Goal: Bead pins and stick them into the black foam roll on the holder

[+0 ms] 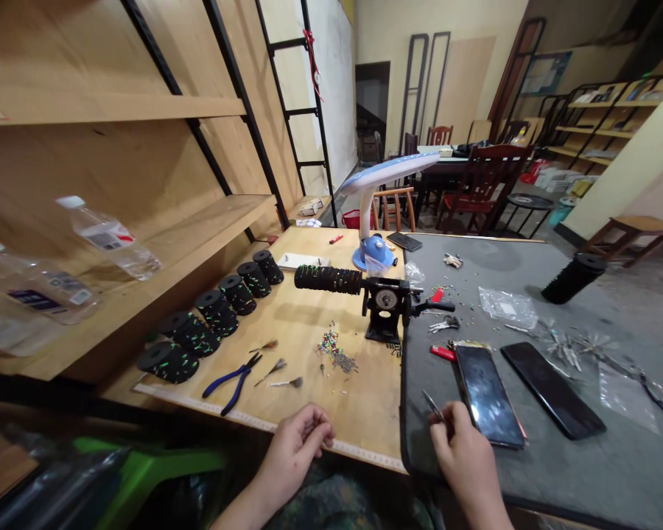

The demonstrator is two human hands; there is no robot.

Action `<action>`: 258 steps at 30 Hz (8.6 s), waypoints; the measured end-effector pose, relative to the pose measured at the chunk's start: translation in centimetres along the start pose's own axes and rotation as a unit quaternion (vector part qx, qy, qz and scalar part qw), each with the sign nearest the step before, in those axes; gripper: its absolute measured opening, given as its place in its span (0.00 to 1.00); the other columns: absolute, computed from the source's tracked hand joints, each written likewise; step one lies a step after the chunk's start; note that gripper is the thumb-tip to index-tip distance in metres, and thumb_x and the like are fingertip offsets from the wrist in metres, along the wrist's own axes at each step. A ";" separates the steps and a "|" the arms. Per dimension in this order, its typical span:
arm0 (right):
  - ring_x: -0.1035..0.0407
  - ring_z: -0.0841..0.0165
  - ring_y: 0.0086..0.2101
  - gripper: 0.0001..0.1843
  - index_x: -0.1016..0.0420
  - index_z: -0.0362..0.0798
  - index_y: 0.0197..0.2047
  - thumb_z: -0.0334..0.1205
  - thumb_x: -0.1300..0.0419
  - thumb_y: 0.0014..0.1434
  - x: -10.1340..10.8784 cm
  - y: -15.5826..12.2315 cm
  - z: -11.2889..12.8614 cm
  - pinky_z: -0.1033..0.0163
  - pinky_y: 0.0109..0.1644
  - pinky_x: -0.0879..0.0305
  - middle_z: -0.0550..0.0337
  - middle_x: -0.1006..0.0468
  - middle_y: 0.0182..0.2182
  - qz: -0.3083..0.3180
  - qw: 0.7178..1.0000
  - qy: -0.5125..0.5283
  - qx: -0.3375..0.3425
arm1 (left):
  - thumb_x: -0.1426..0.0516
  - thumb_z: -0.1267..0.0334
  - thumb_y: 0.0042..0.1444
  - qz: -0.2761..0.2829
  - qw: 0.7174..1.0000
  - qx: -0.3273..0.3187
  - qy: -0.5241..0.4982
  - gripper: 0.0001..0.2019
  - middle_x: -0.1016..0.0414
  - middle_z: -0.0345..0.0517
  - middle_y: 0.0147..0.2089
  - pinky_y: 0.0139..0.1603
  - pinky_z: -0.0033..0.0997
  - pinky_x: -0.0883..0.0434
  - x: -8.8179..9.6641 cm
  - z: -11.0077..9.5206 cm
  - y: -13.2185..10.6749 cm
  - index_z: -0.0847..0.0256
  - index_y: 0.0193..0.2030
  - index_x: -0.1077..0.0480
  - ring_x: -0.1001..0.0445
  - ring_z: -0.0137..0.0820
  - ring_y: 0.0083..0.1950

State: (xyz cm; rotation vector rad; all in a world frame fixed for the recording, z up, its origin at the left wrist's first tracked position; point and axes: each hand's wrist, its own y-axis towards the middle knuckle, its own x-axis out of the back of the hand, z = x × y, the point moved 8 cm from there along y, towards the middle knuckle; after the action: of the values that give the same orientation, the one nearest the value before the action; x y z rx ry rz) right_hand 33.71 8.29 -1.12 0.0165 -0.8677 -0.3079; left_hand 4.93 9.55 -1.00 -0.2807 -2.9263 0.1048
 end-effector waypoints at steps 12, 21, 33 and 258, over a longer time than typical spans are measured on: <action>0.44 0.71 0.21 0.31 0.28 0.45 0.31 0.64 0.56 0.60 -8.9 -6.6 8.6 0.66 0.27 0.49 0.67 0.39 0.17 0.272 0.886 0.365 -0.091 | 0.51 0.68 0.60 0.032 0.959 -0.095 0.265 0.08 0.28 0.43 0.27 0.31 0.26 0.37 -1.0 -1.8 -0.4 0.60 0.31 0.34 0.29 0.32 0.30; 0.43 0.69 0.24 0.31 0.27 0.45 0.32 0.65 0.55 0.59 -9.7 -6.7 8.2 0.64 0.30 0.47 0.67 0.39 0.18 0.283 0.886 0.355 -0.095 | 0.52 0.71 0.61 0.054 0.938 -0.120 0.320 0.09 0.26 0.44 0.29 0.32 0.27 0.36 -1.9 -2.3 -0.7 0.59 0.31 0.34 0.27 0.33 0.31; 0.46 0.71 0.22 0.31 0.29 0.45 0.30 0.67 0.53 0.56 -10.9 -6.5 7.7 0.65 0.27 0.50 0.69 0.42 0.18 0.286 0.884 0.355 -0.103 | 0.52 0.71 0.60 0.066 0.929 -0.138 0.337 0.09 0.25 0.45 0.30 0.31 0.28 0.35 -2.5 -2.5 -0.9 0.59 0.33 0.32 0.26 0.34 0.31; 0.37 0.65 0.29 0.09 0.34 0.49 0.27 0.27 0.43 0.55 -13.6 -4.3 18.6 0.62 0.34 0.49 0.60 0.27 0.25 0.231 0.862 -0.146 0.427 | 0.41 0.69 0.55 -0.041 0.741 0.013 0.670 0.25 0.35 0.54 0.63 0.33 0.36 0.26 7.6 3.1 -5.8 0.59 0.61 0.35 0.22 0.35 0.31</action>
State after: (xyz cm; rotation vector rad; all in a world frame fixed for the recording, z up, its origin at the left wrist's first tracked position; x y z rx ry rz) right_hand 10.36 9.91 0.25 0.5935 -1.2206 0.5613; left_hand -4.10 5.15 -2.07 -0.1145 -1.4697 -0.0616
